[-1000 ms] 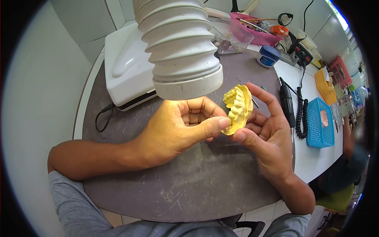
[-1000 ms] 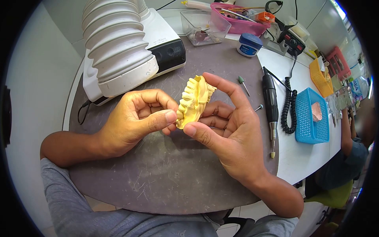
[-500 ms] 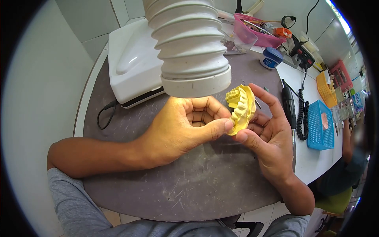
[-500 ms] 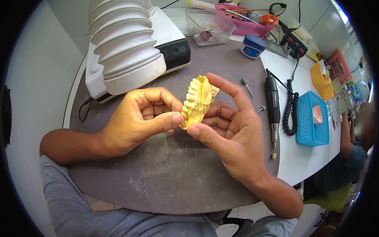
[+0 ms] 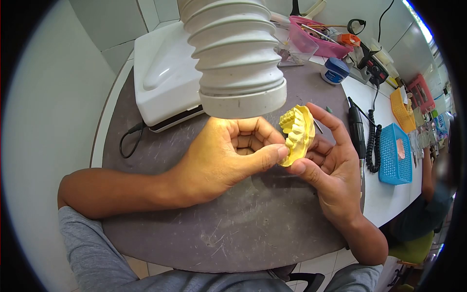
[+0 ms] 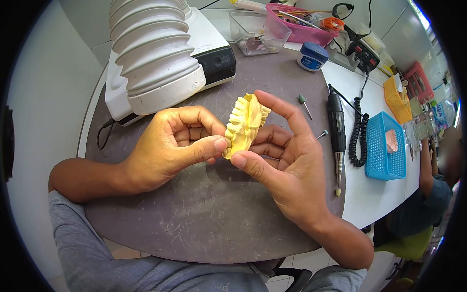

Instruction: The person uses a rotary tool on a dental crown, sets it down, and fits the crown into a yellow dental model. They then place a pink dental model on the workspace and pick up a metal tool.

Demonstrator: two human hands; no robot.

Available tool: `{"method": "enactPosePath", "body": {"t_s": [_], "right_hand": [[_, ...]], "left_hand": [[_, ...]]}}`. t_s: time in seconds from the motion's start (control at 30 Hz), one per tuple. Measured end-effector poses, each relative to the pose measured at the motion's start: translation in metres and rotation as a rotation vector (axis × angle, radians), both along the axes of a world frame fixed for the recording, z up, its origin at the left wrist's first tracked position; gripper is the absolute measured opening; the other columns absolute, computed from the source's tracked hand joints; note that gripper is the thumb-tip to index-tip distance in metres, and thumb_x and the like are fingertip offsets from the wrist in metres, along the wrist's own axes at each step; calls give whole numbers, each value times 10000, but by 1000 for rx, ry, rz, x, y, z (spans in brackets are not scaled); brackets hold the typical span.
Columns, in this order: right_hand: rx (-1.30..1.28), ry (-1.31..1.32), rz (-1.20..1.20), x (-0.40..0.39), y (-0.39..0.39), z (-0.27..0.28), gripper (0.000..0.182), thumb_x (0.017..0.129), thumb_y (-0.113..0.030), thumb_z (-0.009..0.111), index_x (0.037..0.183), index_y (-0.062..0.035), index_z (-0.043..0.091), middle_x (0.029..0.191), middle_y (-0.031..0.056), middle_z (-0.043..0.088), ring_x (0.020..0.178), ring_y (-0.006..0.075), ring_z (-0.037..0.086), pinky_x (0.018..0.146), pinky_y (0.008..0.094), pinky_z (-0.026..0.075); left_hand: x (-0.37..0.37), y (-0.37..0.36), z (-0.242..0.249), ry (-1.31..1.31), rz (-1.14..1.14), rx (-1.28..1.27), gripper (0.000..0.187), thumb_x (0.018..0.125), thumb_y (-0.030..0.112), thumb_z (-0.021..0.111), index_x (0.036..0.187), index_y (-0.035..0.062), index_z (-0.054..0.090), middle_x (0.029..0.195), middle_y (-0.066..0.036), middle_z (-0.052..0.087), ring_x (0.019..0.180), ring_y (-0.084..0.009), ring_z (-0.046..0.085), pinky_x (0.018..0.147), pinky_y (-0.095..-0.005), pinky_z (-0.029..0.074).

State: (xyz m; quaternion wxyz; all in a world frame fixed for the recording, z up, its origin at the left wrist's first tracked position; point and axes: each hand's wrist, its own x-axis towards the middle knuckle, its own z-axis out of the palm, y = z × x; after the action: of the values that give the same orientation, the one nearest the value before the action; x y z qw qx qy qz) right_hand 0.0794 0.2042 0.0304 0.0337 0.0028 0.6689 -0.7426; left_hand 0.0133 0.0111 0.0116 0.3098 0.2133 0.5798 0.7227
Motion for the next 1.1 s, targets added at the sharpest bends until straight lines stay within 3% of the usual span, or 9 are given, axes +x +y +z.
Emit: {"method": "enactPosePath", "body": {"t_s": [0.3, 0.47, 0.63, 0.8, 1.03, 1.1], "right_hand": [[-48, 56, 11, 2, -3, 0, 851, 793, -43, 760, 1474, -51, 248, 1202, 167, 583, 1041, 176, 620, 925, 290, 503], [-128, 38, 21, 0, -1, -3, 772, 815, 37, 716, 1425, -61, 253, 1134, 165, 579, 1016, 198, 642, 892, 292, 542], [-125, 53, -45, 3, -1, -6, 641, 804, 56, 717, 1285, -66, 312, 1181, 176, 550, 1013, 222, 652, 877, 304, 562], [85, -21, -35, 5, 9, -5, 504, 798, 33, 743, 1132, -40, 372, 1098, 132, 571, 881, 159, 671, 734, 230, 571], [244, 38, -58, 7, 5, -10, 483, 776, 14, 775, 1072, -48, 399, 1007, 87, 600, 817, 113, 659, 670, 204, 540], [387, 164, -35, 9, 4, -12, 380, 828, -78, 758, 1044, -39, 448, 896, 54, 617, 767, 74, 631, 621, 180, 491]], "left_hand": [[7, 1, 3, -2, 9, 43, 180, 897, 97, 680, 1012, -2, 583, 929, -21, 613, 830, -63, 565, 719, -215, 488], [10, 2, -2, 381, 15, -51, 258, 870, 40, 691, 1072, -4, 537, 1048, -42, 556, 944, -88, 553, 786, -238, 494], [9, -1, -1, 195, -19, 11, 320, 841, 19, 712, 1100, -13, 527, 1073, -54, 536, 989, -106, 553, 864, -261, 502], [7, -5, 0, 161, 86, 97, 412, 845, -28, 664, 1205, -14, 463, 1096, -70, 507, 1055, -131, 538, 960, -291, 480], [6, -5, -3, 139, 91, 184, 413, 845, -30, 671, 1205, -15, 471, 1106, -75, 521, 1071, -141, 543, 966, -301, 486], [5, -7, -1, 229, 50, 99, 405, 855, -19, 677, 1212, -28, 487, 1108, -85, 556, 1064, -143, 575, 957, -296, 502]]}}
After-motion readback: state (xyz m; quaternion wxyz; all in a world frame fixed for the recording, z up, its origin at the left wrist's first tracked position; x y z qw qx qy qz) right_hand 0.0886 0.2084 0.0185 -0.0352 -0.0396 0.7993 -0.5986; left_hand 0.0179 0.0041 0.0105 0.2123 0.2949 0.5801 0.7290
